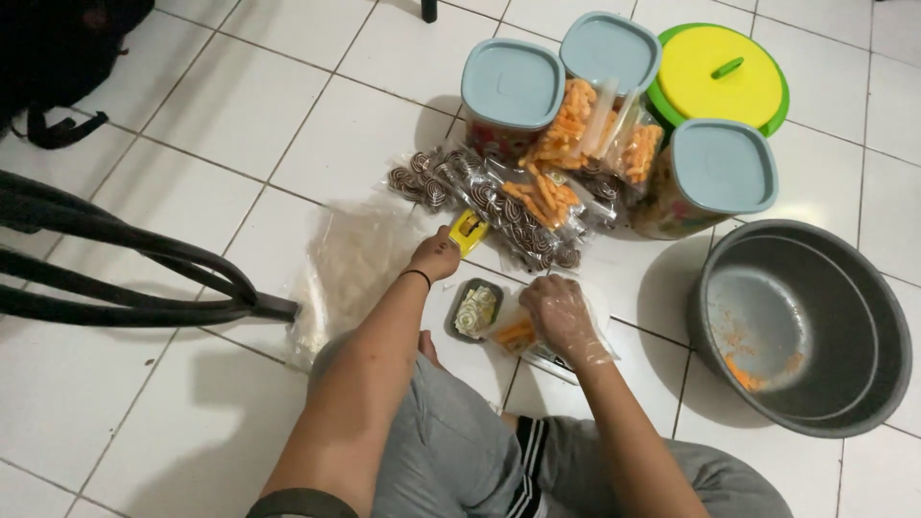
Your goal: Packing small snacks into plastic bags and weighing them on a digital scale.
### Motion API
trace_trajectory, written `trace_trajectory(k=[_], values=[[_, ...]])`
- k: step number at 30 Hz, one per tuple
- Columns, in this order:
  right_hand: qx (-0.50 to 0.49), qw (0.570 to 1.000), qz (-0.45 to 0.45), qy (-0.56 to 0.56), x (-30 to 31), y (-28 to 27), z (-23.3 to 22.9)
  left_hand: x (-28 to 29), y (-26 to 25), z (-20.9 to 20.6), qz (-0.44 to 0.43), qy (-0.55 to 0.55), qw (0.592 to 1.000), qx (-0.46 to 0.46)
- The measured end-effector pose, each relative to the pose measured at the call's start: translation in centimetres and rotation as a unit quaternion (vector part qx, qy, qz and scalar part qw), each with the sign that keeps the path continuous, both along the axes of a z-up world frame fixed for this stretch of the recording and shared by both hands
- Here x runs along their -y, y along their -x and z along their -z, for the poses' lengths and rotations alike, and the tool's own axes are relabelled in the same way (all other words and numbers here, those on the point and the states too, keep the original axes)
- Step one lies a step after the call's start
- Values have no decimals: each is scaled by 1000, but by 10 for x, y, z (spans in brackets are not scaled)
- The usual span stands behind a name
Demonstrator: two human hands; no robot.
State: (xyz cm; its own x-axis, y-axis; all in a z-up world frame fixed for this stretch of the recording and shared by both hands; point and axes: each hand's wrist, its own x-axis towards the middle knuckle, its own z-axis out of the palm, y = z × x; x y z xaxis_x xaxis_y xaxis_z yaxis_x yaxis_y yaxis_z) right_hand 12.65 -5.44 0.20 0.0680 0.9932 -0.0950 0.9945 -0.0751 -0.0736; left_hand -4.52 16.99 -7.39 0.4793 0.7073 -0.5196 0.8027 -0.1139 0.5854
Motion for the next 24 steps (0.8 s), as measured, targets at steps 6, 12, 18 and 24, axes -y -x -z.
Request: trace_trajectory(k=[6,12,18,24], values=[[-3,1000,-3,29,-40,13,8,-12,-12,33,-53,35,998,10],[-33,999,4,42,-50,13,34,-12,-25,36,-145,86,981,99],[-78,997,-11,10,-53,18,37,-24,-38,95,-234,73,958,147],[-83,997,1,-10,-51,9,56,-9,-30,41,-284,79,941,168]])
